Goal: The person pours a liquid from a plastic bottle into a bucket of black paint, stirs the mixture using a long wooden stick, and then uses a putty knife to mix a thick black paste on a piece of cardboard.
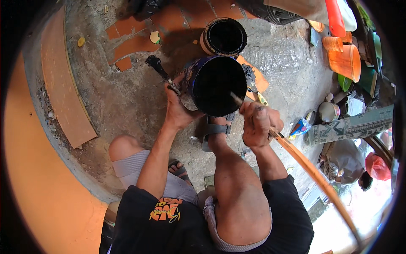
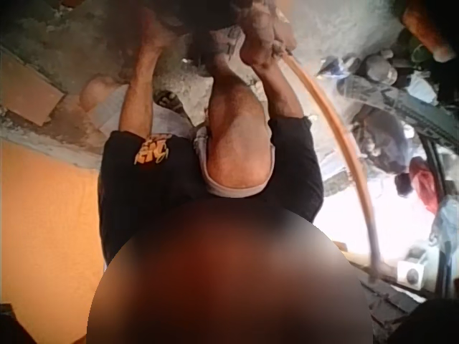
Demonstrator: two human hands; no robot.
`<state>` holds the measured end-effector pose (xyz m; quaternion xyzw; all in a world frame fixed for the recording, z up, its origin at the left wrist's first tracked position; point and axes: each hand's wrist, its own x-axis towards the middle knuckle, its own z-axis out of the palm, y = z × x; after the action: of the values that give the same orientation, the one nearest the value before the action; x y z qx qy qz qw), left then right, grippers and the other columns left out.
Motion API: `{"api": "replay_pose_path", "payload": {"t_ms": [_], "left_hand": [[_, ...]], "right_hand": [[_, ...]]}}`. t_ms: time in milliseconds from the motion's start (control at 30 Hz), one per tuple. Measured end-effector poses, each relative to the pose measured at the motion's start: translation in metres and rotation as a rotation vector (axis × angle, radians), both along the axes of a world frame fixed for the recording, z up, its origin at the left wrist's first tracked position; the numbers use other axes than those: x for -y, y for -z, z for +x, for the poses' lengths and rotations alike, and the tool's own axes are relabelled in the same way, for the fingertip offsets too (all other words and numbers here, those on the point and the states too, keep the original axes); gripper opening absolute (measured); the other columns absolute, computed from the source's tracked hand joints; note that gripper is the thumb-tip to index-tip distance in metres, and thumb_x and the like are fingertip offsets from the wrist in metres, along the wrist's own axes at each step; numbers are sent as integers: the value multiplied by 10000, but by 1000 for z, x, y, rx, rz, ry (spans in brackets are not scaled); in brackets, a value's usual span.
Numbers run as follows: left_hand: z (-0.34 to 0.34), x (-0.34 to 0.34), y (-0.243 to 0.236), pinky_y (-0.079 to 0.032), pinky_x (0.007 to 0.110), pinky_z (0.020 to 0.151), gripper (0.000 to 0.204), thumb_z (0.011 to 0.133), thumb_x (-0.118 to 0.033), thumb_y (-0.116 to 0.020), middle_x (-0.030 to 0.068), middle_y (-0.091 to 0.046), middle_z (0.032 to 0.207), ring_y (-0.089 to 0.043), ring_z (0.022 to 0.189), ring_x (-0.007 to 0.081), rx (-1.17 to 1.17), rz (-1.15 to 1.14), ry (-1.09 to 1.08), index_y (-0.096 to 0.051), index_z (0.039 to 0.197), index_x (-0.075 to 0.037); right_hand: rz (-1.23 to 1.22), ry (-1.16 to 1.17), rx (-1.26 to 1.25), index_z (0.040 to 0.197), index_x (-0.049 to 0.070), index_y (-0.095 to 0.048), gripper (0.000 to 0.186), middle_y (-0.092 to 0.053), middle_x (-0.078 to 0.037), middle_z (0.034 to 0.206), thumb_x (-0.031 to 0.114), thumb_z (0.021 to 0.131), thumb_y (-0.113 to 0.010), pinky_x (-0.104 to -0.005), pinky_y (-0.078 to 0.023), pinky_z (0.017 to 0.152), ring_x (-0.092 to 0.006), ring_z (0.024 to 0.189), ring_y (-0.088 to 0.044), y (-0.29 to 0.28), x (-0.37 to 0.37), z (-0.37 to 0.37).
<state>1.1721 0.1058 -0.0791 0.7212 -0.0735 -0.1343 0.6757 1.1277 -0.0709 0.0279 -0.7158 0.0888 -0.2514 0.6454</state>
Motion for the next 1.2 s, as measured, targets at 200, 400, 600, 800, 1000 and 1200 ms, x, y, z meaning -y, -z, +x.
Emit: {"api": "replay_pose_path", "payload": {"t_ms": [200,400,600,800,1000,1200], "left_hand": [[-2,-7,3,-441,480,1052,1165,496,-53,-941,149,-338,1433,-395,1342,306,40,41,26,-223,1413,-36],[-4,-9,8,-439,471,1055,1157,506,-46,-936,152,-341,1429,-420,1320,300,99,119,7,-223,1417,-44],[-3,-7,4,-418,470,1070,1166,507,-58,-938,157,-338,1436,-410,1329,303,48,42,53,-213,1420,-47],[0,-7,8,-413,460,1075,1184,502,-68,-945,161,-339,1439,-395,1346,300,73,18,22,-203,1424,-40],[0,-8,6,-398,445,1088,1180,480,-72,-951,157,-358,1419,-402,1337,298,39,29,19,-230,1412,-30],[0,-8,3,-392,437,1044,1140,470,-126,-946,162,-411,1334,-461,1247,298,199,136,17,-292,1399,-27]], "right_hand": [[281,-56,178,576,90,-320,410,-288,-31,493,189,947,-464,-392,-424,483,-186,439,-365,-8,-4,27],[-240,72,-76,586,80,-335,410,-285,-20,513,201,961,-449,-391,-399,460,-161,431,-296,-5,-3,10],[2,36,43,632,117,-333,372,-220,-5,535,251,966,-427,-418,-370,533,-157,458,-259,0,5,28],[251,-3,11,617,110,-309,344,-242,-26,510,191,921,-447,-453,-370,466,-177,434,-280,-2,-14,5],[438,46,217,637,123,-331,380,-206,0,498,261,978,-424,-409,-383,521,-163,437,-279,9,-1,20],[484,27,30,658,137,-333,380,-226,-7,484,322,981,-411,-389,-357,517,-156,448,-259,8,5,-8]]}}
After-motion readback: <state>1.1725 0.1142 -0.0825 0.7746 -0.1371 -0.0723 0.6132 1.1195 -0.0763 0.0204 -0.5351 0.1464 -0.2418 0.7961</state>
